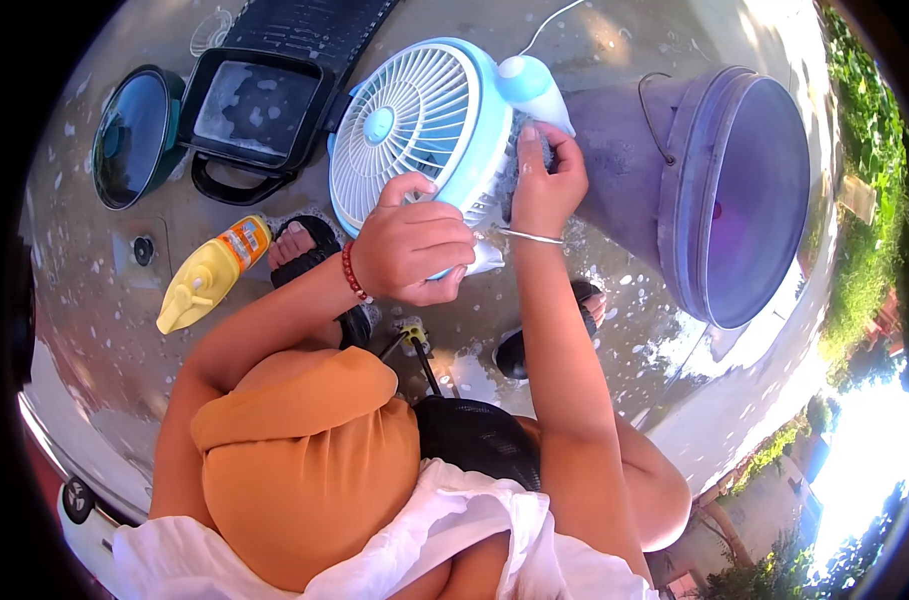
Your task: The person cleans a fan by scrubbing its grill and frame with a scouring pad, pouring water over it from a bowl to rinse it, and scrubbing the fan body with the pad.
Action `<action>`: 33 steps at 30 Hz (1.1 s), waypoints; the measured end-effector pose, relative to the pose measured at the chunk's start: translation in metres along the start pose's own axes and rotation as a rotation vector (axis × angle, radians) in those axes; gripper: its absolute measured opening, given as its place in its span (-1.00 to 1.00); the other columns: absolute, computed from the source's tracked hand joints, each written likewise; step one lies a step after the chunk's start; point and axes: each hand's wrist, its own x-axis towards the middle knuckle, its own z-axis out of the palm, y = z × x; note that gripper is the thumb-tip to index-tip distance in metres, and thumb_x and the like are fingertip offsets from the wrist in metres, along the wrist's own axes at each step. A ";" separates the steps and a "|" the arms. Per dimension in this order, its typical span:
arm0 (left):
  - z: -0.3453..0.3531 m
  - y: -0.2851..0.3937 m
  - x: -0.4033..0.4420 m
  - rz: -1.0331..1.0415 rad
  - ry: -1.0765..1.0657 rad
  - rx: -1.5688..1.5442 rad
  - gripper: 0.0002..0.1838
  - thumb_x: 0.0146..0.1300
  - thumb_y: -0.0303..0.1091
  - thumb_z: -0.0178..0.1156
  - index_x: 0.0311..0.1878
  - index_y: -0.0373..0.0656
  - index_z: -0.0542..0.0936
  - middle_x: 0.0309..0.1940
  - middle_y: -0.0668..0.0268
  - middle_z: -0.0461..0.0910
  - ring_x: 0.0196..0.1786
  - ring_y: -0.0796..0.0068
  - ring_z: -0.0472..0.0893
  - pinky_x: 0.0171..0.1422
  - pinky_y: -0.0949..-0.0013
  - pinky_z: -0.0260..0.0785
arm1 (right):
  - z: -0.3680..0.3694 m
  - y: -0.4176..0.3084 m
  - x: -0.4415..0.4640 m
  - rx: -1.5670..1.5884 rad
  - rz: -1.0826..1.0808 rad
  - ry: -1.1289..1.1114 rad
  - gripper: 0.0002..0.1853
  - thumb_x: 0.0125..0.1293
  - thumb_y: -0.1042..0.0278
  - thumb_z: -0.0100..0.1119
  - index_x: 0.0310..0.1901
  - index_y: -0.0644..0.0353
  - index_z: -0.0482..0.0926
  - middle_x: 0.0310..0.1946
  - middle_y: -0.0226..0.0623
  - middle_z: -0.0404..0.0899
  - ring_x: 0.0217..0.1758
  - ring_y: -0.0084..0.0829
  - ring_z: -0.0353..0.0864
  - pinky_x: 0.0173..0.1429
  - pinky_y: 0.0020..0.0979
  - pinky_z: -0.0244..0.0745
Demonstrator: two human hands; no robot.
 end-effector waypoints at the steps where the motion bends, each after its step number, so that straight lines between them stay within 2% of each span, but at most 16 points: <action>1: -0.001 0.001 0.000 -0.012 0.001 0.006 -0.86 -0.02 -0.32 0.33 -0.32 0.02 0.68 -0.31 0.48 0.64 -0.15 0.51 0.65 0.27 0.10 0.24 | -0.002 0.007 0.001 0.013 0.134 0.078 -0.82 0.32 0.42 0.40 -0.15 0.34 0.68 -0.28 -0.42 0.67 -0.24 -0.64 0.53 -0.12 -0.53 0.46; 4: 0.000 0.001 -0.008 -0.013 -0.021 -0.003 -0.86 -0.02 -0.33 0.30 -0.33 0.03 0.69 -0.30 0.49 0.65 -0.16 0.52 0.66 0.30 0.06 0.23 | -0.007 -0.005 -0.010 0.058 0.207 0.011 -0.81 0.30 0.42 0.40 -0.15 0.36 0.70 -0.30 -0.43 0.68 -0.27 -0.65 0.53 -0.14 -0.53 0.46; 8: -0.002 0.002 -0.012 -0.014 -0.057 0.000 -0.91 -0.02 -0.33 0.29 -0.38 0.06 0.64 -0.31 0.52 0.67 -0.20 0.49 0.66 0.29 -0.01 0.18 | 0.010 -0.035 -0.014 -0.014 -0.031 -0.054 -0.80 0.26 0.37 0.43 -0.17 0.32 0.72 -0.39 -0.42 0.68 -0.32 -0.65 0.52 -0.18 -0.52 0.45; 10: -0.003 0.003 -0.009 -0.043 -0.053 0.013 -0.94 0.02 -0.32 0.26 -0.39 0.05 0.63 -0.31 0.51 0.67 -0.20 0.48 0.65 0.29 0.00 0.17 | 0.007 -0.009 -0.011 0.059 0.069 -0.014 -0.81 0.28 0.36 0.41 -0.20 0.32 0.71 -0.40 -0.43 0.68 -0.34 -0.63 0.52 -0.20 -0.51 0.45; 12: -0.004 0.003 -0.006 -0.029 -0.041 0.015 -0.96 0.05 -0.30 0.25 -0.40 0.04 0.63 -0.32 0.51 0.67 -0.21 0.48 0.65 0.29 0.01 0.17 | -0.001 0.007 -0.009 0.019 0.299 0.063 -0.82 0.30 0.35 0.40 -0.23 0.31 0.71 -0.40 -0.43 0.67 -0.36 -0.64 0.50 -0.22 -0.50 0.44; 14: -0.004 0.003 -0.010 -0.032 -0.066 0.031 -0.96 0.07 -0.28 0.24 -0.40 0.04 0.63 -0.32 0.50 0.67 -0.22 0.47 0.65 0.30 0.01 0.16 | -0.004 0.014 -0.014 -0.009 0.361 0.076 -0.82 0.31 0.34 0.39 -0.24 0.31 0.71 -0.42 -0.46 0.64 -0.37 -0.65 0.47 -0.24 -0.50 0.42; 16: -0.005 0.003 -0.013 -0.036 -0.068 0.022 -0.95 0.03 -0.31 0.25 -0.40 0.05 0.62 -0.31 0.49 0.63 -0.17 0.51 0.65 0.30 0.02 0.18 | 0.005 -0.011 -0.023 0.004 0.293 0.106 -0.82 0.30 0.35 0.39 -0.23 0.31 0.70 -0.45 -0.46 0.61 -0.38 -0.64 0.47 -0.23 -0.49 0.43; 20: -0.006 0.005 -0.018 -0.028 -0.085 0.029 -0.98 0.07 -0.30 0.23 -0.40 0.06 0.61 -0.29 0.50 0.63 -0.17 0.51 0.65 0.32 0.02 0.16 | 0.020 -0.031 -0.027 -0.084 -0.277 0.062 -0.86 0.27 0.38 0.37 -0.22 0.26 0.70 -0.45 -0.32 0.65 -0.37 -0.46 0.55 -0.16 -0.38 0.47; 21: -0.006 0.005 -0.017 -0.029 -0.080 0.032 -0.98 0.08 -0.30 0.23 -0.40 0.06 0.61 -0.29 0.49 0.63 -0.17 0.51 0.65 0.32 0.02 0.16 | 0.017 -0.023 -0.026 -0.078 -0.278 0.068 -0.86 0.27 0.38 0.37 -0.22 0.26 0.70 -0.45 -0.32 0.65 -0.37 -0.46 0.55 -0.16 -0.38 0.47; 23: -0.005 0.005 -0.013 -0.037 -0.061 0.037 -0.97 0.10 -0.29 0.22 -0.38 0.05 0.62 -0.30 0.48 0.62 -0.16 0.50 0.65 0.33 0.01 0.17 | 0.002 0.008 -0.021 -0.099 0.185 0.086 -0.85 0.27 0.36 0.37 -0.23 0.27 0.70 -0.43 -0.31 0.66 -0.36 -0.43 0.58 -0.14 -0.38 0.49; 26: -0.003 0.002 -0.018 -0.018 -0.065 0.030 -0.95 0.10 -0.27 0.24 -0.37 0.04 0.62 -0.28 0.49 0.66 -0.19 0.45 0.65 0.34 -0.01 0.14 | -0.017 0.028 -0.017 -0.225 0.252 0.054 -0.84 0.27 0.35 0.37 -0.24 0.28 0.69 -0.43 -0.30 0.67 -0.36 -0.45 0.56 -0.15 -0.37 0.49; 27: -0.005 0.001 -0.019 -0.022 -0.065 0.034 -0.95 0.10 -0.27 0.24 -0.37 0.04 0.62 -0.28 0.49 0.66 -0.19 0.45 0.65 0.34 -0.01 0.14 | -0.018 0.011 -0.015 -0.255 0.090 0.112 -0.81 0.27 0.32 0.39 -0.22 0.28 0.69 -0.42 -0.28 0.68 -0.38 -0.47 0.56 -0.18 -0.36 0.49; 28: -0.005 0.002 -0.019 -0.015 -0.068 0.027 -0.95 0.11 -0.28 0.24 -0.37 0.03 0.62 -0.29 0.48 0.66 -0.18 0.45 0.65 0.34 -0.02 0.15 | -0.014 -0.009 -0.010 -0.255 0.097 0.101 -0.81 0.27 0.32 0.39 -0.22 0.28 0.69 -0.42 -0.28 0.68 -0.38 -0.47 0.56 -0.18 -0.36 0.49; 30: -0.006 0.004 -0.022 -0.010 -0.077 0.016 -0.95 0.11 -0.28 0.24 -0.37 0.03 0.62 -0.29 0.48 0.66 -0.18 0.44 0.65 0.34 -0.03 0.15 | -0.004 -0.046 0.000 -0.069 -0.050 0.258 -0.80 0.28 0.31 0.37 -0.20 0.26 0.68 -0.36 -0.26 0.68 -0.31 -0.38 0.59 -0.12 -0.31 0.50; 31: -0.004 0.004 -0.022 -0.011 -0.074 0.006 -0.96 0.11 -0.29 0.25 -0.37 0.03 0.62 -0.29 0.48 0.65 -0.18 0.44 0.65 0.35 -0.03 0.15 | 0.001 -0.054 0.006 -0.068 -0.051 0.260 -0.80 0.28 0.31 0.37 -0.20 0.26 0.68 -0.36 -0.26 0.68 -0.31 -0.38 0.59 -0.12 -0.31 0.50; 33: -0.004 0.002 -0.019 -0.006 -0.068 -0.007 -0.96 0.11 -0.30 0.25 -0.37 0.03 0.62 -0.29 0.47 0.65 -0.17 0.43 0.65 0.36 -0.04 0.14 | 0.014 -0.058 0.023 -0.250 -0.263 0.082 -0.81 0.33 0.29 0.32 -0.20 0.26 0.66 -0.31 -0.22 0.65 -0.22 -0.25 0.60 -0.02 -0.24 0.49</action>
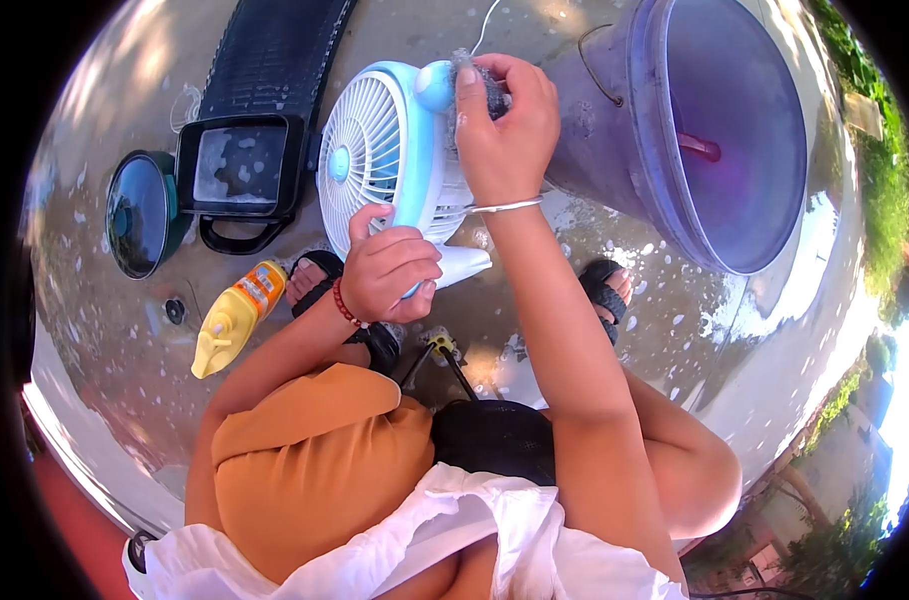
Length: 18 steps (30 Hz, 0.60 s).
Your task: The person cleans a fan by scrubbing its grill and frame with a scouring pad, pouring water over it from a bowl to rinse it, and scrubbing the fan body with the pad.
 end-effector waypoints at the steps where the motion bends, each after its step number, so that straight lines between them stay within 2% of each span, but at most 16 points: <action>1: -0.001 0.000 0.001 -0.006 0.001 0.009 -0.96 0.10 -0.30 0.25 -0.37 0.02 0.62 -0.28 0.47 0.65 -0.17 0.43 0.65 0.36 -0.06 0.15 | 0.012 0.007 0.002 0.069 -0.013 -0.005 -0.78 0.37 0.24 0.25 -0.21 0.26 0.64 -0.30 -0.19 0.61 -0.15 -0.16 0.58 0.05 -0.20 0.47; 3: -0.001 0.000 0.005 -0.007 0.010 0.023 -0.96 0.10 -0.30 0.26 -0.37 0.02 0.62 -0.28 0.46 0.65 -0.16 0.42 0.65 0.36 -0.08 0.16 | 0.024 0.041 0.005 0.041 0.165 0.102 -0.76 0.40 0.22 0.19 -0.19 0.26 0.65 -0.29 -0.14 0.62 -0.16 -0.16 0.60 0.04 -0.19 0.48; 4: 0.000 -0.001 0.009 -0.009 0.018 0.012 -0.95 0.09 -0.31 0.27 -0.36 0.01 0.61 -0.27 0.45 0.64 -0.16 0.41 0.65 0.35 -0.11 0.17 | 0.025 0.051 0.008 0.047 0.153 0.100 -0.76 0.40 0.22 0.19 -0.19 0.26 0.65 -0.29 -0.14 0.62 -0.16 -0.16 0.60 0.04 -0.19 0.48; 6: 0.002 -0.001 0.011 -0.005 0.015 -0.001 -0.92 0.07 -0.31 0.28 -0.36 -0.01 0.60 -0.26 0.43 0.63 -0.15 0.38 0.64 0.33 -0.17 0.20 | 0.021 0.057 0.015 0.105 0.498 0.122 -0.76 0.39 0.25 0.15 -0.18 0.27 0.65 -0.27 -0.08 0.63 -0.13 -0.13 0.61 0.04 -0.18 0.47; 7: 0.002 -0.003 0.011 -0.007 0.017 -0.001 -0.92 0.07 -0.31 0.28 -0.36 -0.01 0.60 -0.26 0.43 0.63 -0.15 0.38 0.64 0.33 -0.17 0.20 | 0.024 0.054 0.017 0.104 0.498 0.120 -0.76 0.39 0.25 0.15 -0.18 0.27 0.65 -0.27 -0.08 0.63 -0.13 -0.13 0.61 0.04 -0.18 0.47; 11: 0.001 0.000 0.002 -0.017 0.009 -0.001 -0.92 0.06 -0.32 0.28 -0.35 -0.01 0.60 -0.26 0.44 0.63 -0.16 0.36 0.63 0.33 -0.15 0.20 | 0.029 0.001 0.021 0.053 0.113 -0.059 -0.76 0.38 0.25 0.14 -0.23 0.28 0.64 -0.25 -0.08 0.62 -0.11 -0.06 0.58 0.01 -0.22 0.46; 13: -0.002 0.000 0.002 -0.016 0.007 0.021 -0.92 0.06 -0.32 0.28 -0.35 -0.01 0.60 -0.26 0.44 0.63 -0.16 0.35 0.63 0.32 -0.14 0.21 | 0.036 0.017 0.018 0.139 0.087 -0.053 -0.77 0.37 0.26 0.16 -0.24 0.28 0.64 -0.28 -0.13 0.64 -0.19 -0.19 0.60 -0.03 -0.28 0.47; 14: -0.002 -0.001 0.003 -0.036 0.025 0.008 -0.91 0.06 -0.32 0.28 -0.34 0.00 0.60 -0.26 0.44 0.64 -0.15 0.35 0.63 0.31 -0.13 0.21 | 0.037 0.036 0.018 0.141 0.081 -0.053 -0.77 0.37 0.26 0.16 -0.24 0.28 0.64 -0.28 -0.13 0.64 -0.19 -0.19 0.60 -0.03 -0.28 0.47; 16: -0.001 -0.005 0.008 -0.048 0.057 0.009 -0.91 0.06 -0.32 0.28 -0.34 0.00 0.59 -0.26 0.44 0.64 -0.15 0.35 0.63 0.31 -0.13 0.21 | 0.032 0.082 0.029 0.170 0.444 -0.008 -0.80 0.35 0.30 0.18 -0.24 0.28 0.65 -0.36 -0.20 0.66 -0.29 -0.35 0.59 -0.11 -0.33 0.47; 18: 0.003 -0.001 0.010 -0.051 0.050 0.004 -0.90 0.04 -0.33 0.28 -0.34 0.00 0.59 -0.26 0.44 0.64 -0.14 0.35 0.63 0.29 -0.13 0.21 | 0.023 0.087 0.040 0.257 0.515 -0.050 -0.79 0.35 0.30 0.18 -0.23 0.29 0.65 -0.39 -0.23 0.66 -0.32 -0.41 0.58 -0.14 -0.34 0.47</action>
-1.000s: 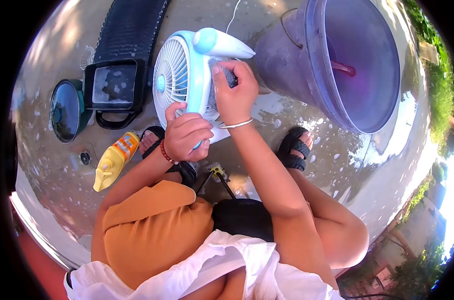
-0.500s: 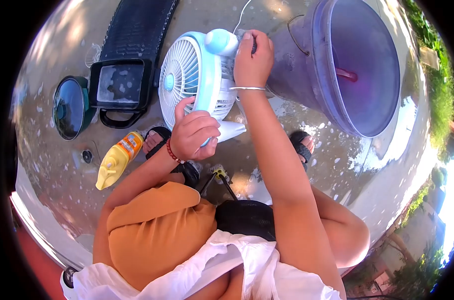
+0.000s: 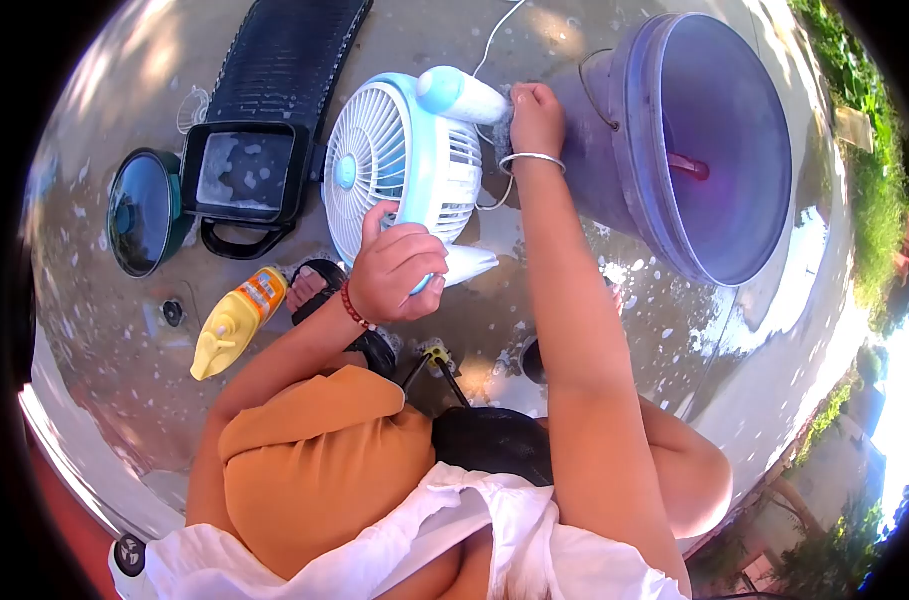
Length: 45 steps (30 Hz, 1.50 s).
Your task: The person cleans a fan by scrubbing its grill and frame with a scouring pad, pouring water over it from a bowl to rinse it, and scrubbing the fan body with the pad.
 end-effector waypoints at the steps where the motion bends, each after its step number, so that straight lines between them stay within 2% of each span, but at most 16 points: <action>1: 0.001 0.000 0.000 -0.001 0.005 -0.002 -0.90 0.04 -0.33 0.28 -0.34 0.00 0.59 -0.26 0.44 0.64 -0.14 0.35 0.63 0.29 -0.13 0.21 | -0.002 -0.003 0.001 0.075 0.086 -0.047 -0.79 0.34 0.30 0.18 -0.23 0.29 0.66 -0.43 -0.26 0.66 -0.35 -0.46 0.57 -0.17 -0.34 0.47; 3: 0.001 0.000 -0.004 -0.003 0.011 0.007 -0.90 0.03 -0.33 0.28 -0.34 0.00 0.59 -0.25 0.44 0.64 -0.14 0.35 0.63 0.29 -0.12 0.21 | 0.001 -0.024 -0.008 -0.089 0.073 -0.051 -0.77 0.35 0.26 0.17 -0.23 0.28 0.65 -0.40 -0.16 0.67 -0.33 -0.32 0.62 -0.15 -0.28 0.49; 6: -0.004 0.000 -0.010 0.013 0.000 0.026 -0.90 0.04 -0.33 0.28 -0.35 0.01 0.59 -0.26 0.43 0.64 -0.14 0.35 0.63 0.27 -0.10 0.22 | 0.025 -0.067 -0.040 -0.296 -0.400 -0.164 -0.72 0.36 0.18 0.17 -0.24 0.28 0.61 -0.36 0.00 0.66 -0.30 0.02 0.62 -0.11 -0.17 0.50; 9: -0.007 0.001 -0.009 -0.013 0.021 0.018 -0.90 0.02 -0.33 0.29 -0.35 0.01 0.59 -0.26 0.45 0.63 -0.14 0.40 0.63 0.24 -0.07 0.23 | 0.020 -0.031 -0.023 -0.273 -0.357 -0.115 -0.73 0.37 0.20 0.16 -0.24 0.28 0.62 -0.41 -0.09 0.66 -0.33 -0.12 0.63 -0.14 -0.21 0.50; 10: -0.008 -0.003 -0.005 -0.043 0.051 0.006 -0.89 0.01 -0.34 0.30 -0.36 0.02 0.59 -0.26 0.46 0.62 -0.14 0.44 0.64 0.21 -0.05 0.23 | 0.009 -0.026 -0.017 -0.253 -0.142 -0.128 -0.75 0.39 0.22 0.17 -0.25 0.28 0.61 -0.41 -0.18 0.66 -0.33 -0.29 0.62 -0.15 -0.27 0.50; 13: -0.003 0.002 0.000 -0.028 0.020 0.007 -0.90 0.01 -0.34 0.29 -0.37 0.03 0.59 -0.27 0.48 0.62 -0.14 0.45 0.64 0.19 -0.01 0.24 | -0.004 -0.021 -0.011 -0.322 -0.156 -0.121 -0.76 0.40 0.25 0.17 -0.25 0.28 0.61 -0.41 -0.26 0.64 -0.33 -0.43 0.58 -0.18 -0.31 0.48; 15: 0.000 0.006 -0.004 -0.028 0.036 0.010 -0.91 0.02 -0.33 0.29 -0.37 0.03 0.58 -0.27 0.49 0.62 -0.15 0.45 0.64 0.19 0.00 0.24 | 0.006 -0.031 -0.022 -0.293 -0.229 -0.137 -0.77 0.38 0.25 0.18 -0.24 0.28 0.61 -0.42 -0.20 0.65 -0.34 -0.31 0.61 -0.20 -0.28 0.49; 18: -0.003 0.002 -0.005 -0.022 0.045 0.028 -0.89 0.01 -0.33 0.30 -0.37 0.03 0.59 -0.28 0.48 0.62 -0.15 0.45 0.64 0.19 0.00 0.24 | 0.031 -0.072 -0.042 -0.279 -0.608 -0.229 -0.80 0.36 0.27 0.19 -0.23 0.25 0.63 -0.33 -0.11 0.67 -0.29 -0.13 0.65 -0.15 -0.20 0.54; 20: -0.003 0.002 -0.004 -0.027 0.042 0.015 -0.92 0.03 -0.33 0.28 -0.38 0.01 0.59 -0.26 0.45 0.64 -0.13 0.41 0.62 0.20 -0.02 0.23 | 0.042 -0.084 -0.048 -0.546 -0.779 -0.311 -0.81 0.33 0.28 0.19 -0.20 0.20 0.67 -0.18 -0.07 0.70 -0.15 -0.02 0.68 -0.06 -0.10 0.57; 24: 0.004 0.000 0.005 -0.009 0.034 0.011 -0.89 -0.02 -0.35 0.30 -0.38 0.01 0.58 -0.25 0.45 0.64 -0.12 0.41 0.63 0.20 0.03 0.24 | 0.046 -0.096 0.010 -0.980 -0.480 -0.417 -0.81 0.33 0.27 0.19 -0.17 0.15 0.70 -0.08 -0.10 0.71 -0.06 -0.03 0.69 -0.03 -0.05 0.57; 27: 0.001 0.003 0.005 -0.049 0.056 -0.006 -0.85 -0.04 -0.38 0.34 -0.37 0.00 0.58 -0.27 0.45 0.63 -0.11 0.45 0.64 0.19 0.06 0.24 | 0.036 -0.085 0.054 -1.184 -0.381 -0.803 -0.79 0.33 0.24 0.20 -0.16 0.17 0.72 -0.06 -0.07 0.71 -0.02 -0.02 0.70 -0.01 -0.08 0.58; 29: -0.001 0.001 0.008 -0.070 0.083 -0.009 -0.85 -0.04 -0.38 0.34 -0.37 0.00 0.58 -0.27 0.45 0.63 -0.11 0.45 0.64 0.20 0.06 0.24 | 0.032 -0.073 0.037 -0.398 0.055 -0.577 -0.73 0.35 0.19 0.22 -0.14 0.23 0.68 -0.10 -0.05 0.71 -0.05 -0.01 0.69 0.02 -0.11 0.57; 32: -0.004 0.002 0.000 -0.083 0.091 -0.014 -0.85 -0.04 -0.38 0.34 -0.36 0.00 0.58 -0.26 0.45 0.63 -0.10 0.46 0.64 0.20 0.05 0.24 | 0.042 -0.077 -0.056 -0.682 -0.931 -0.185 -0.68 0.39 0.13 0.21 -0.07 0.25 0.57 -0.24 -0.08 0.67 -0.14 -0.02 0.67 -0.04 -0.14 0.56; 37: -0.002 -0.002 0.001 0.029 0.043 -0.071 -0.87 -0.06 -0.39 0.32 -0.41 0.00 0.58 -0.28 0.45 0.64 -0.17 0.39 0.64 0.18 0.04 0.25 | 0.016 -0.064 -0.037 -0.713 -0.560 -0.096 -0.72 0.43 0.17 0.16 -0.16 0.25 0.65 -0.33 -0.05 0.68 -0.24 -0.02 0.67 -0.13 -0.12 0.53; 40: 0.002 0.002 -0.001 0.060 -0.101 -0.070 -0.89 -0.04 -0.34 0.30 -0.41 0.00 0.57 -0.37 0.45 0.54 -0.20 0.45 0.59 0.26 -0.01 0.22 | -0.008 -0.060 -0.033 -0.521 -0.163 -0.149 -0.65 0.50 0.15 0.11 -0.27 0.27 0.70 -0.40 -0.19 0.70 -0.34 -0.39 0.61 -0.20 -0.30 0.46; 45: -0.004 0.005 -0.008 0.124 -0.348 -0.104 -0.85 -0.06 -0.26 0.32 -0.48 0.01 0.52 -0.47 0.44 0.38 -0.24 0.43 0.52 0.28 -0.04 0.19 | -0.041 -0.024 -0.063 -0.272 -0.071 -0.119 -0.61 0.58 0.13 0.05 -0.25 0.31 0.68 -0.36 -0.32 0.70 -0.30 -0.54 0.55 -0.11 -0.38 0.47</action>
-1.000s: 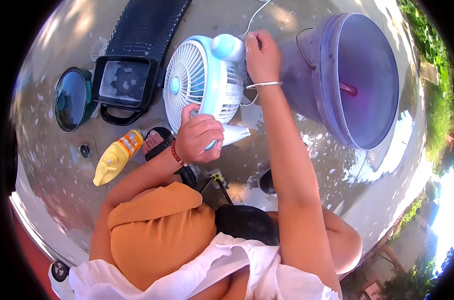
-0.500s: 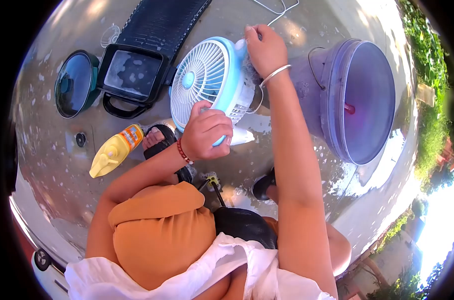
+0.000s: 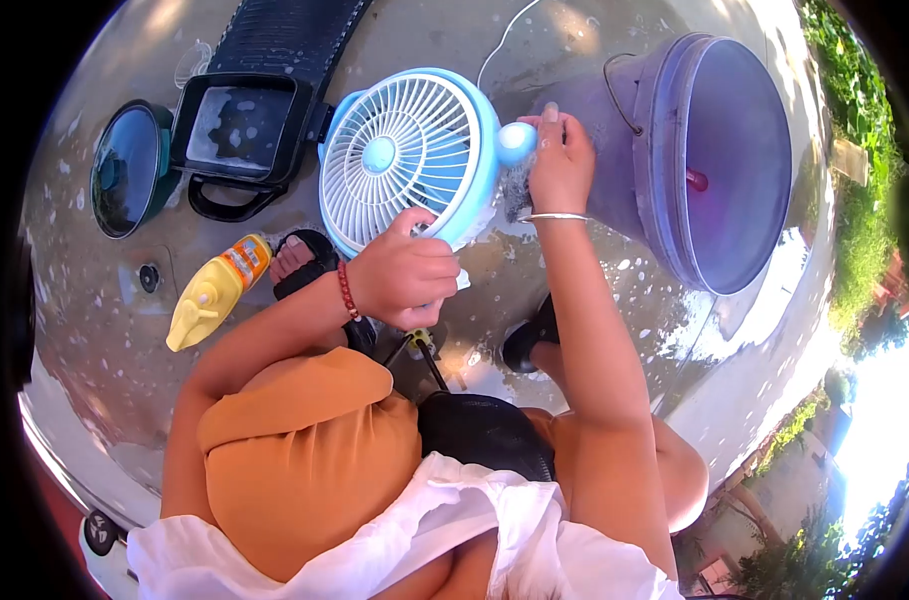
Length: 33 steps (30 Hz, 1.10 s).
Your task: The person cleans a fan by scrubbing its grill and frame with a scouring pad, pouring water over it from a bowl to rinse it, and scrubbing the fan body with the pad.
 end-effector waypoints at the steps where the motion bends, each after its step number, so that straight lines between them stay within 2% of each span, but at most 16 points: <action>1: 0.002 0.001 0.001 0.038 -0.059 -0.001 -0.84 -0.08 -0.28 0.33 -0.48 0.01 0.52 -0.46 0.45 0.38 -0.25 0.44 0.51 0.26 -0.02 0.19 | -0.006 0.012 -0.006 0.161 0.093 0.013 -0.60 0.59 0.12 0.04 -0.23 0.32 0.66 -0.33 -0.29 0.71 -0.29 -0.53 0.55 -0.10 -0.39 0.48; 3: 0.007 0.003 0.005 0.102 -0.162 0.026 -0.80 -0.12 -0.21 0.37 -0.48 0.01 0.53 -0.46 0.45 0.36 -0.20 0.45 0.49 0.24 -0.02 0.21 | -0.018 0.022 -0.018 0.376 0.257 0.041 -0.59 0.62 0.10 0.01 -0.18 0.34 0.61 -0.26 -0.24 0.72 -0.27 -0.50 0.60 -0.09 -0.40 0.52; 7: 0.009 0.008 0.013 0.088 -0.391 0.085 -0.77 -0.13 -0.15 0.41 -0.48 0.03 0.57 -0.44 0.48 0.42 -0.16 0.48 0.51 0.26 -0.03 0.21 | -0.024 0.042 -0.022 0.447 0.400 0.053 -0.62 0.60 0.12 0.05 -0.18 0.33 0.58 -0.25 -0.20 0.72 -0.25 -0.46 0.64 -0.08 -0.40 0.55; 12: -0.002 0.016 0.020 0.034 -0.513 0.050 -0.84 -0.06 -0.20 0.37 -0.47 0.02 0.58 -0.46 0.46 0.45 -0.17 0.44 0.54 0.29 -0.04 0.19 | -0.028 0.051 -0.028 0.530 0.373 0.009 -0.63 0.59 0.12 0.06 -0.19 0.32 0.56 -0.23 -0.17 0.72 -0.24 -0.46 0.65 -0.06 -0.38 0.55; 16: -0.011 0.015 0.027 -0.143 -0.381 -0.171 -0.97 0.11 -0.34 0.29 -0.41 -0.02 0.64 -0.42 0.38 0.59 -0.20 0.30 0.60 0.30 0.04 0.27 | -0.038 0.065 -0.029 0.522 0.369 -0.081 -0.65 0.58 0.09 0.09 -0.21 0.27 0.56 -0.25 -0.23 0.70 -0.22 -0.47 0.62 -0.05 -0.39 0.52; 18: -0.011 0.003 0.025 -0.227 0.229 -0.254 -0.95 0.07 -0.41 0.31 -0.37 -0.06 0.65 -0.45 0.38 0.63 -0.25 0.27 0.62 0.14 0.11 0.36 | -0.040 0.080 -0.038 0.451 0.436 0.023 -0.64 0.57 0.06 0.11 -0.22 0.24 0.57 -0.27 -0.33 0.64 -0.21 -0.50 0.56 -0.03 -0.42 0.47; 19: -0.017 -0.008 0.021 -0.301 0.386 -0.170 -0.93 0.10 -0.46 0.31 -0.32 -0.09 0.65 -0.38 0.34 0.67 -0.22 0.21 0.63 0.19 0.09 0.37 | -0.038 0.089 -0.046 0.459 0.480 0.081 -0.63 0.57 0.05 0.11 -0.23 0.23 0.57 -0.28 -0.37 0.61 -0.21 -0.51 0.53 -0.02 -0.43 0.45; 21: -0.027 -0.036 -0.003 -0.596 0.493 0.155 -0.78 0.17 -0.37 0.28 -0.09 -0.11 0.63 -0.05 0.19 0.63 0.04 0.08 0.57 0.32 0.05 0.33 | -0.031 0.084 -0.066 0.399 0.574 0.162 -0.62 0.57 0.03 0.11 -0.24 0.23 0.59 -0.28 -0.38 0.60 -0.20 -0.53 0.48 0.00 -0.44 0.41; 22: -0.024 -0.048 -0.014 -0.761 0.531 0.310 -0.69 0.24 -0.30 0.26 0.05 -0.12 0.61 0.12 0.12 0.59 0.18 0.01 0.53 0.38 0.05 0.30 | -0.028 0.091 -0.072 0.400 0.565 0.158 -0.62 0.58 0.04 0.09 -0.23 0.24 0.58 -0.28 -0.37 0.60 -0.20 -0.51 0.50 -0.02 -0.42 0.44; 23: -0.014 -0.058 -0.026 -0.767 0.535 0.321 -0.69 0.24 -0.30 0.26 0.05 -0.12 0.61 0.12 0.12 0.59 0.18 0.01 0.53 0.38 0.05 0.30 | -0.028 0.097 -0.074 0.430 0.586 0.180 -0.61 0.58 0.04 0.09 -0.21 0.25 0.59 -0.27 -0.35 0.62 -0.20 -0.49 0.53 -0.04 -0.41 0.46; 25: 0.003 -0.065 -0.043 -1.142 0.425 0.264 -0.44 0.41 -0.03 0.13 0.36 -0.13 0.47 0.43 0.02 0.36 0.44 -0.14 0.32 0.48 -0.12 0.18 | -0.024 0.088 -0.074 0.459 0.611 0.193 -0.60 0.58 0.03 0.09 -0.19 0.27 0.59 -0.26 -0.34 0.63 -0.19 -0.47 0.55 -0.06 -0.39 0.48; 26: 0.010 -0.060 -0.043 -1.303 0.258 0.213 -0.28 0.46 0.20 -0.04 0.50 -0.08 0.36 0.53 0.00 0.23 0.54 -0.20 0.17 0.48 -0.35 0.07 | -0.026 0.080 -0.069 0.457 0.644 0.186 -0.60 0.58 0.04 0.08 -0.17 0.28 0.59 -0.22 -0.31 0.65 -0.19 -0.44 0.59 -0.10 -0.36 0.51; 28: 0.005 -0.058 -0.035 -1.288 0.279 0.156 -0.28 0.45 0.25 -0.07 0.51 0.01 0.37 0.55 0.03 0.21 0.57 -0.18 0.12 0.43 -0.48 0.03 | -0.033 0.064 -0.067 0.451 0.678 0.179 -0.60 0.58 0.04 0.08 -0.15 0.30 0.59 -0.19 -0.29 0.67 -0.18 -0.40 0.63 -0.14 -0.33 0.54; 31: 0.007 -0.063 -0.032 -1.278 0.263 0.076 -0.30 0.43 0.27 -0.05 0.49 0.08 0.41 0.55 0.11 0.24 0.57 -0.19 0.10 0.46 -0.42 0.03 | -0.048 0.064 -0.061 0.472 0.671 -0.095 -0.62 0.59 0.06 0.02 0.00 0.25 0.60 -0.16 -0.17 0.72 -0.10 -0.28 0.72 -0.02 -0.22 0.63; 32: 0.011 -0.063 -0.030 -1.254 0.291 0.098 -0.33 0.42 0.25 -0.01 0.45 0.09 0.46 0.52 0.09 0.28 0.55 -0.17 0.13 0.45 -0.39 0.02 | -0.047 0.078 -0.064 0.471 0.666 -0.099 -0.62 0.59 0.06 0.02 0.00 0.25 0.60 -0.16 -0.17 0.72 -0.10 -0.28 0.72 -0.02 -0.22 0.63; 33: 0.014 -0.059 -0.027 -1.173 0.290 0.158 -0.36 0.40 0.23 0.03 0.41 0.08 0.51 0.49 0.08 0.31 0.52 -0.16 0.16 0.43 -0.36 0.04 | -0.045 0.086 -0.069 0.423 0.679 0.068 -0.59 0.60 0.05 0.01 0.02 0.30 0.61 -0.22 -0.17 0.72 -0.14 -0.28 0.73 -0.06 -0.22 0.63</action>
